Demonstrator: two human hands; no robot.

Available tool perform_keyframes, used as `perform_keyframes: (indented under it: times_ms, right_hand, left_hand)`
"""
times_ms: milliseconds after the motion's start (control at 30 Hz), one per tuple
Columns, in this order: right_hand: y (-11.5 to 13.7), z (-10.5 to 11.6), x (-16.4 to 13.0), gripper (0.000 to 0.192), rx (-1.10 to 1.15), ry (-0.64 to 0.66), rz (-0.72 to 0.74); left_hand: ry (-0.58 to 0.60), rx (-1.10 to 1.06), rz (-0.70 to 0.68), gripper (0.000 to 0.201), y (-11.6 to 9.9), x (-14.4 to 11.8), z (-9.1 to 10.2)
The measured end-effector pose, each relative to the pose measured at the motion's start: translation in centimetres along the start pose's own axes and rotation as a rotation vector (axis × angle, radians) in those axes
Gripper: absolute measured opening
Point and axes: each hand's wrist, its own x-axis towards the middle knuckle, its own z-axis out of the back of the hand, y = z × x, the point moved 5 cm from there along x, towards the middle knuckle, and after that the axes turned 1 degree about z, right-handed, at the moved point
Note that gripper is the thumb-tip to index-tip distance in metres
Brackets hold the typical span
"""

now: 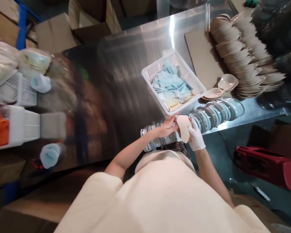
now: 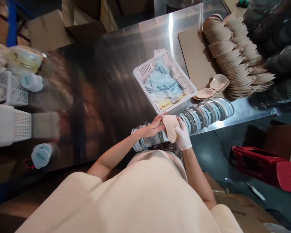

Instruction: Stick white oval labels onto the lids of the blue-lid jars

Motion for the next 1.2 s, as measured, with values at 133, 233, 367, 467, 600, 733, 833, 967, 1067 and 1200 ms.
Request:
perform_keyframes:
  times_ms: [133, 233, 367, 467, 600, 733, 833, 967, 1067, 1200]
  right_hand:
    - [0.1, -1.3, -3.2, 0.062, -0.696, -0.05, 0.15]
    - [-2.4, -6.0, -3.8, 0.056, -1.182, 0.078, 0.176]
    - [-6.1, -10.9, -1.8, 0.05, -1.404, 0.225, 0.314]
    - [-7.0, -10.2, -0.8, 0.05, -1.345, 0.267, 0.546]
    - [-7.7, -7.6, -1.0, 0.056, -1.257, 0.351, 0.693]
    - [-8.3, -7.6, -0.9, 0.048, -1.249, 0.343, 0.549]
    - [-6.6, -7.3, -0.9, 0.051, -1.011, 0.451, 0.548]
    - [-2.0, -1.5, 1.8, 0.039, -0.541, 0.403, 0.465]
    - [1.8, 6.2, 7.0, 0.034, -0.443, 0.083, 0.423]
    - [6.6, 14.3, 15.5, 0.036, -0.757, -0.185, 0.417]
  left_hand:
    - [0.101, 0.228, 0.117, 0.092, 3.3, -4.4, 1.3]
    - [0.096, 0.25, 0.193, 0.106, 5.9, -6.2, 0.7]
    - [-0.007, 0.035, 0.211, 0.11, 7.1, -6.6, 0.3]
    - [-0.035, -0.016, 0.23, 0.113, 7.1, -6.5, 0.6]
    - [-0.025, 0.025, 0.232, 0.11, 7.0, -6.7, 0.6]
    - [0.02, 0.074, 0.257, 0.105, 6.9, -7.2, 0.7]
    - [0.11, 0.092, 0.353, 0.086, 6.3, -5.6, 1.9]
    - [-0.05, 0.139, 0.397, 0.029, 4.5, 4.2, 4.7]
    - [-0.308, 0.211, 0.274, 0.045, 3.3, 14.6, 5.8]
    - [-0.332, 0.378, 0.361, 0.062, 5.2, 22.6, 4.3]
